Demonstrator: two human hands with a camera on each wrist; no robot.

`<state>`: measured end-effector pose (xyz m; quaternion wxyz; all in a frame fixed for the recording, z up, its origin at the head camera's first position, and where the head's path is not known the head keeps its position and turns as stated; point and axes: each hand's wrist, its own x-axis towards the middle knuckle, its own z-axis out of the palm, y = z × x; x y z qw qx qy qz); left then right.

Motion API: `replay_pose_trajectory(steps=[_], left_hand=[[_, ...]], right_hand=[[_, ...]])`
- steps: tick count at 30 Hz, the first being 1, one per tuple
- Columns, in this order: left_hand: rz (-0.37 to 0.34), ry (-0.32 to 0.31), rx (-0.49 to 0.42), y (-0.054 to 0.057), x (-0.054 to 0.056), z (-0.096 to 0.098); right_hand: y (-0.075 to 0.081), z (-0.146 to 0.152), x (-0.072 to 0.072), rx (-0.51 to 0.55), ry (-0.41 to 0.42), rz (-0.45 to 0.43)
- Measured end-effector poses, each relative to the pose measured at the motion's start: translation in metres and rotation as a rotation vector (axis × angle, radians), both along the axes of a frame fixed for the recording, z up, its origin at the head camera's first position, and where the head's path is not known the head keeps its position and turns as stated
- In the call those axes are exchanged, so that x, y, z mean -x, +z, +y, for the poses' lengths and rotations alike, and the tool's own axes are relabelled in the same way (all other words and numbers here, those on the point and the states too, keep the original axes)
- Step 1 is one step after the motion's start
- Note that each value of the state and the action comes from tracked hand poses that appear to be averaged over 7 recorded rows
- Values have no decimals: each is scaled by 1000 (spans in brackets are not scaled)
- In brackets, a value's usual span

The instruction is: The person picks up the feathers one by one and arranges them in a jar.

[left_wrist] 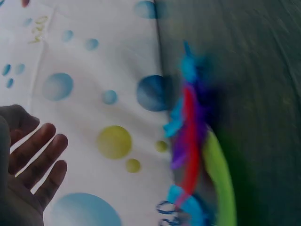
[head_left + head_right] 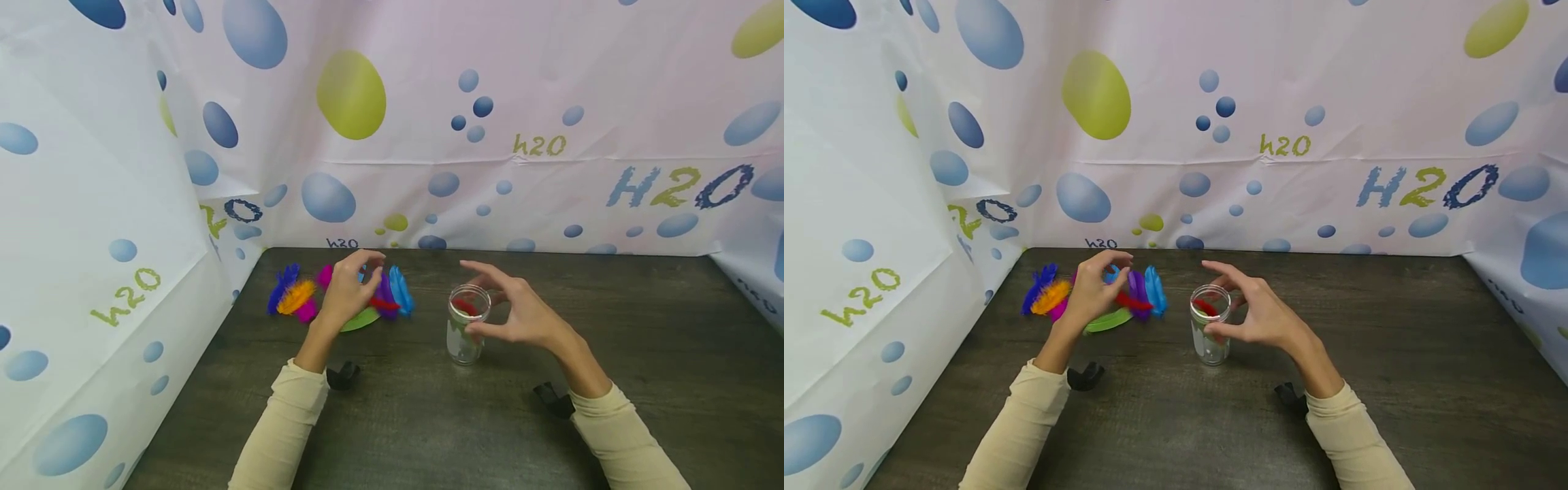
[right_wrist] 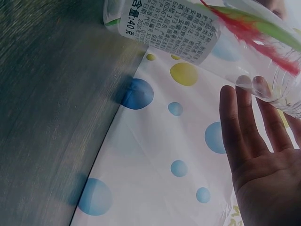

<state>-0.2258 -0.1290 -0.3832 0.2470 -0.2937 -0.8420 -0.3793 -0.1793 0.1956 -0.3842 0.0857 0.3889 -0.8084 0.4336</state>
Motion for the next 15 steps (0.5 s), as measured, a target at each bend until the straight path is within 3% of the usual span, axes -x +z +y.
replay_pose_trajectory(steps=[6, 12, 15], left_hand=[[-102, 107, -27, -12, 12, -10], [-275, 308, 41, -18, 16, -15], [-354, 378, 78, -20, 19, -17]], right_hand=[[1, -1, 0, 4, 1, 5], [1, -1, -2, 1, 2, 6], [1, -2, -2, -2, 1, 3]])
